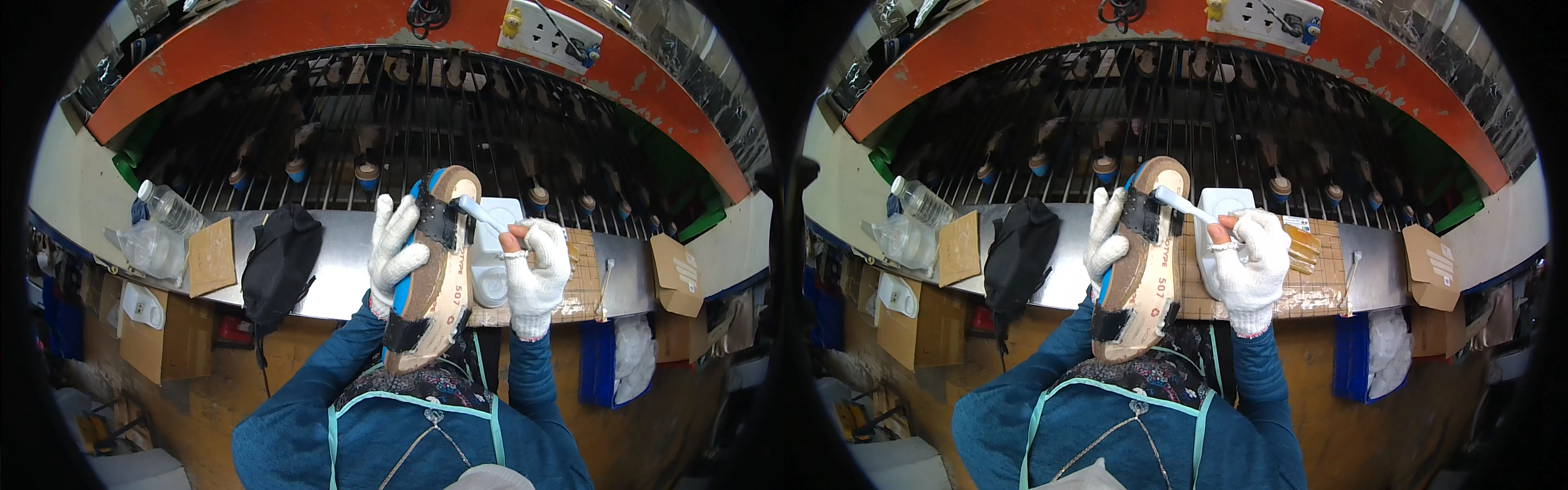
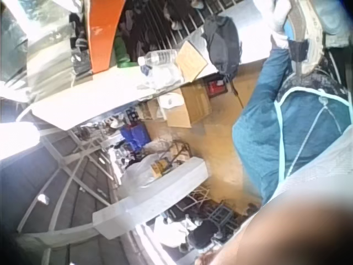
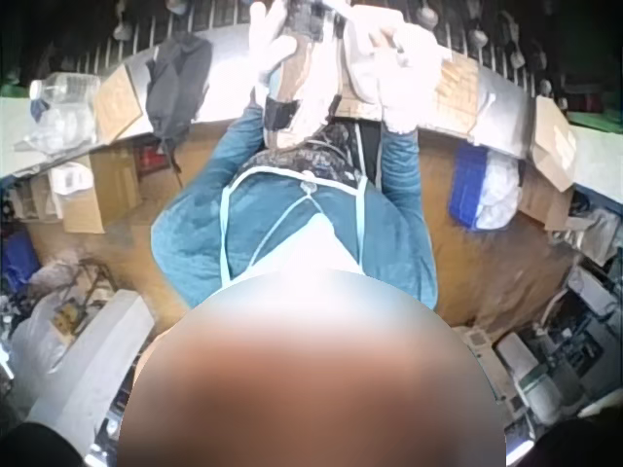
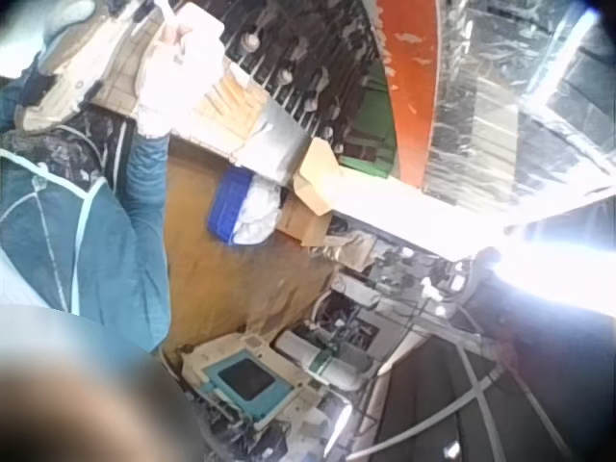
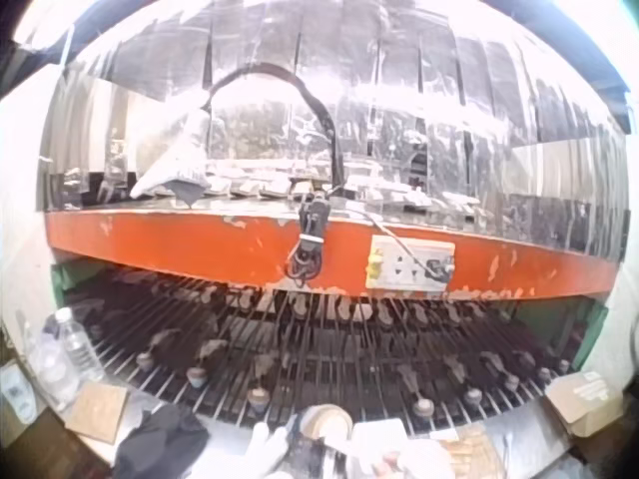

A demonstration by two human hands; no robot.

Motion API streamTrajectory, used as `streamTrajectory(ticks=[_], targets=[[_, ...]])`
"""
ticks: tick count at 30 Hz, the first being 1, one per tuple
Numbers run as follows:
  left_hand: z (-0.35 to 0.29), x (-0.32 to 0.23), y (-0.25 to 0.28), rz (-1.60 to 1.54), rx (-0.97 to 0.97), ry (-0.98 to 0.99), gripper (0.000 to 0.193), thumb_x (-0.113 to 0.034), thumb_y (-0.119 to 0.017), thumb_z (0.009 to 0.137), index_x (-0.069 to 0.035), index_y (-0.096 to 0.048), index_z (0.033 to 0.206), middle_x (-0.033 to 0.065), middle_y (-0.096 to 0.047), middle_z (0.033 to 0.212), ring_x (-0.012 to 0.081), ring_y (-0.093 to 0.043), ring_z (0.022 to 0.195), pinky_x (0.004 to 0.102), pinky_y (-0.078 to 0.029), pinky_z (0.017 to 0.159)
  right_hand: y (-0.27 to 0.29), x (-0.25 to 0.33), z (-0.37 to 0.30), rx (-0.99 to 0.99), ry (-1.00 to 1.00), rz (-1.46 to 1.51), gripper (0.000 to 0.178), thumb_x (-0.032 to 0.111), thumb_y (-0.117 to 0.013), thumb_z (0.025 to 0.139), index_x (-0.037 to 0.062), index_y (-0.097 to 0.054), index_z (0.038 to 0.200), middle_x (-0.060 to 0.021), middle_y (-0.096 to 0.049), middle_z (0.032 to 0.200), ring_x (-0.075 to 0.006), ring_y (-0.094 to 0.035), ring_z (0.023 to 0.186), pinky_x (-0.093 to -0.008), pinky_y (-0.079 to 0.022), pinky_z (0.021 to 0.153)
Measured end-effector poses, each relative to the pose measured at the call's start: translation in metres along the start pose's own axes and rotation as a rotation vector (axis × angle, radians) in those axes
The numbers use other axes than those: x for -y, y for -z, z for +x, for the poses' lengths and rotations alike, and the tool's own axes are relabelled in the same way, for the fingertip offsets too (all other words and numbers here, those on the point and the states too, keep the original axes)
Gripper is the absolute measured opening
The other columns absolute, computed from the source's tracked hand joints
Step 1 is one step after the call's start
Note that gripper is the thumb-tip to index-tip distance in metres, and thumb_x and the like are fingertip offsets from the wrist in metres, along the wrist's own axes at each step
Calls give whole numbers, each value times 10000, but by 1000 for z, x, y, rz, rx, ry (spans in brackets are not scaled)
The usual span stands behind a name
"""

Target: The person repeatedly applies a white adhesive to the sole of a blue sandal using a small brush. They dip the brush into a container and spread the glue across the sole, then place the sandal on a drying rack and repeat the process with another sandal.

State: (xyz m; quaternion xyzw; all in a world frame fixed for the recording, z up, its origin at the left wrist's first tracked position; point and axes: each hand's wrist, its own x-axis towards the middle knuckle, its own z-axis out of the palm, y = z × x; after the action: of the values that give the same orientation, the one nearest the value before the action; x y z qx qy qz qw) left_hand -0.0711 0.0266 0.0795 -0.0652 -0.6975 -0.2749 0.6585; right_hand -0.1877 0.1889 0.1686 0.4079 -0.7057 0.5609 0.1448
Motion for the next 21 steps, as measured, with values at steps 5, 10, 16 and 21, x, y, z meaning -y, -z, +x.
streamTrajectory(ticks=[5,10,16,21], targets=[[0,-3,3,-10,24,25,408,-240,-752,835,-214,-599,1213,223,-520,1459,415,-488,1371,648,-166,1194,6,0,2,38,118,-91,191,105,-842,766,37,-751,919,-86,-661,934,-233,-592,879,-331,-461,795],[0,-2,3,21,46,1,398,-223,-749,829,-206,-606,1200,226,-522,1456,417,-488,1370,649,-172,1193,15,-4,-5,116,51,-83,177,112,-837,764,43,-754,904,-80,-661,910,-231,-592,873,-336,-456,784],[-5,-1,2,17,98,25,389,-164,-756,807,-198,-623,1171,215,-553,1418,422,-511,1343,641,-192,1193,32,-8,-18,185,76,-140,195,93,-824,766,-16,-717,887,-103,-653,904,-221,-620,861,-330,-478,773],[16,-5,-4,62,13,-52,459,-90,-791,737,-179,-657,1168,161,-616,1265,379,-585,1238,624,-275,1171,62,-32,-37,259,-138,220,159,85,-807,762,13,-744,889,-85,-683,877,-209,-628,853,-325,-493,788]])
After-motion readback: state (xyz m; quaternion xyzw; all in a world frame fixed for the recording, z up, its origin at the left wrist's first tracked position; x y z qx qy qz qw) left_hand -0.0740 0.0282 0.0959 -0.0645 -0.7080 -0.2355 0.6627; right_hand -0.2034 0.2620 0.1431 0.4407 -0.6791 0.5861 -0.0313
